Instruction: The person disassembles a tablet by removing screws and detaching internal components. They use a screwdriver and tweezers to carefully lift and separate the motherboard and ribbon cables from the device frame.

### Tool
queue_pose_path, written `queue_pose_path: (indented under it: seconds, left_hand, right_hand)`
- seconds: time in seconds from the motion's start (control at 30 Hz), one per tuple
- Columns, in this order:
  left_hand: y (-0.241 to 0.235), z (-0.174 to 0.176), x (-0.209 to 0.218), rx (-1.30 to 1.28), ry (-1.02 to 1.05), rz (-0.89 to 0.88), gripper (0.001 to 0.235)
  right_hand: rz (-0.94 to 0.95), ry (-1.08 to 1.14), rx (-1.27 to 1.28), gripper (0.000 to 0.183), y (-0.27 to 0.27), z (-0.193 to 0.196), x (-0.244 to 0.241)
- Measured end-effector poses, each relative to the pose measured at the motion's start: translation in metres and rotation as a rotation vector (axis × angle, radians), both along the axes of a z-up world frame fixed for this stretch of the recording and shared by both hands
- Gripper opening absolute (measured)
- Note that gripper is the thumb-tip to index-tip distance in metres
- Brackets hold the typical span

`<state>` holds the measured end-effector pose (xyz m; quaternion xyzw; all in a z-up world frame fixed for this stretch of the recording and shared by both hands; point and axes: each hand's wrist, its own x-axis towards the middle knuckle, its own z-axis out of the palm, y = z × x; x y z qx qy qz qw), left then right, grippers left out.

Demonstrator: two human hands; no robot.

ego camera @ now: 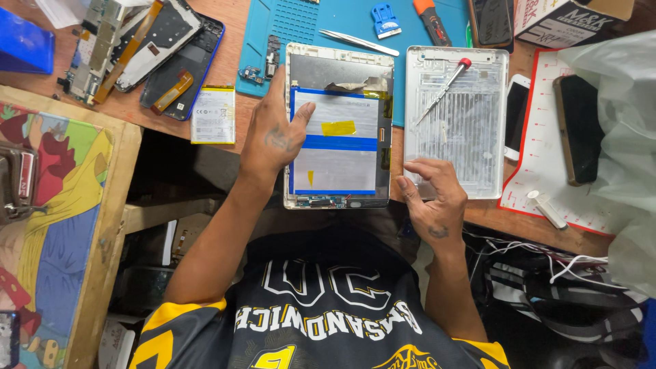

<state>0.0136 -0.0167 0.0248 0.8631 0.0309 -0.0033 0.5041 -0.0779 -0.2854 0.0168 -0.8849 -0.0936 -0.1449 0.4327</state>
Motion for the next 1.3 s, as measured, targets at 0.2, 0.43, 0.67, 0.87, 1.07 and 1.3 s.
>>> queue_pose_path:
  seconds: [0.2, 0.43, 0.67, 0.87, 1.07, 1.3]
  left_hand:
    - [-0.001, 0.004, -0.020, 0.016, 0.001, 0.067, 0.052]
    - [-0.008, 0.009, -0.037, 0.028, -0.023, 0.099, 0.047]
    - [-0.014, 0.006, -0.050, 0.050, -0.092, 0.032, 0.047]
    - [-0.004, 0.011, -0.045, 0.082, -0.159, -0.019, 0.042]
    - [0.014, 0.021, -0.029, 0.092, -0.011, -0.045, 0.032]
    - [0.022, 0.014, -0.011, 0.147, -0.087, -0.027, 0.028]
  right_hand:
    - [-0.055, 0.046, 0.030, 0.024, -0.010, -0.004, 0.003]
    - [-0.044, 0.059, 0.034, 0.023, -0.007, -0.007, 0.005]
    - [-0.033, 0.039, -0.009, 0.022, -0.005, -0.008, 0.005]
    - [-0.025, 0.014, -0.041, 0.022, -0.002, -0.007, 0.004]
    - [-0.035, 0.003, -0.078, 0.022, -0.001, -0.003, 0.003]
    - [-0.042, -0.030, -0.127, 0.021, 0.001, -0.008, 0.004]
